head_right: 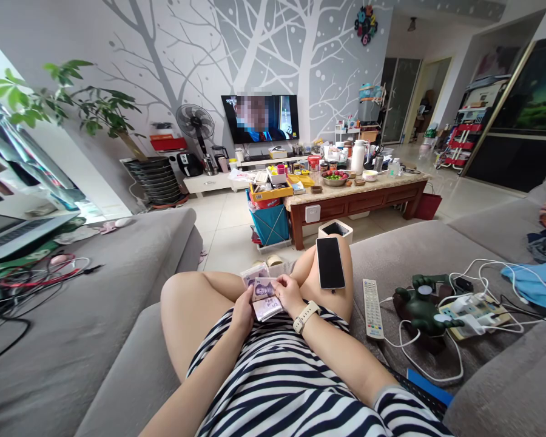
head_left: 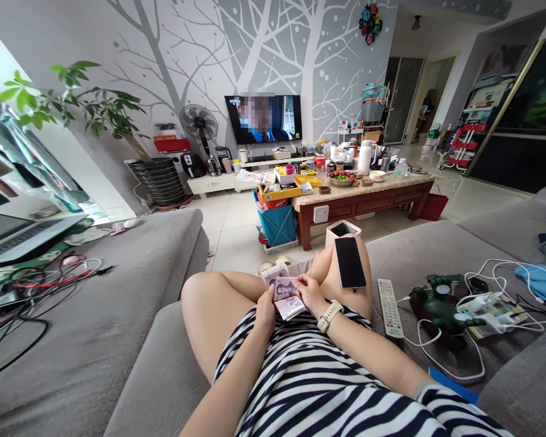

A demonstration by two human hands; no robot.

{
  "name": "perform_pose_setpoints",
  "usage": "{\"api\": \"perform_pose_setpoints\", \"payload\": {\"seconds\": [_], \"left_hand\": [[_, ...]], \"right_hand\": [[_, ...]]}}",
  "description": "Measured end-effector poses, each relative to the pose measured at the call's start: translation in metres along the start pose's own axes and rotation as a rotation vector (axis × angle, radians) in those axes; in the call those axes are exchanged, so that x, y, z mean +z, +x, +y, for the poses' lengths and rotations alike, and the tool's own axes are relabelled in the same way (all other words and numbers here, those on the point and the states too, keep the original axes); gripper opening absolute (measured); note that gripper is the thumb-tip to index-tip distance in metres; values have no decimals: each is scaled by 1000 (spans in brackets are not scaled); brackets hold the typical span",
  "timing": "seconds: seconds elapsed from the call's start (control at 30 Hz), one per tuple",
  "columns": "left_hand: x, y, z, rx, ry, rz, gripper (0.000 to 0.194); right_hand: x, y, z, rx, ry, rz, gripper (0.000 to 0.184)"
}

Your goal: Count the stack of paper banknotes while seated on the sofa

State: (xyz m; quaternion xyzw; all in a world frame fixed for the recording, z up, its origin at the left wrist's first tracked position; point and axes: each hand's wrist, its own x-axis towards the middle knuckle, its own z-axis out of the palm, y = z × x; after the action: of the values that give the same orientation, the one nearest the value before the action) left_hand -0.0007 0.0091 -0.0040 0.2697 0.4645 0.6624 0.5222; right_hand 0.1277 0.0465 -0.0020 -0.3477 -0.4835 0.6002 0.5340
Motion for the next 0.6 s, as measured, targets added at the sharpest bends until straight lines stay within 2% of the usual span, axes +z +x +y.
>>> {"api": "perform_pose_setpoints", "payload": {"seconds": [0.27, 0.6], "left_hand": [[0, 3, -2, -2, 25, 15, 34], [1, 0, 0, -13, 50, 10, 32]], "right_hand": [[0, -2, -2, 14, 56, -64, 29], [-2, -1, 1, 17, 87, -78, 27]]}}
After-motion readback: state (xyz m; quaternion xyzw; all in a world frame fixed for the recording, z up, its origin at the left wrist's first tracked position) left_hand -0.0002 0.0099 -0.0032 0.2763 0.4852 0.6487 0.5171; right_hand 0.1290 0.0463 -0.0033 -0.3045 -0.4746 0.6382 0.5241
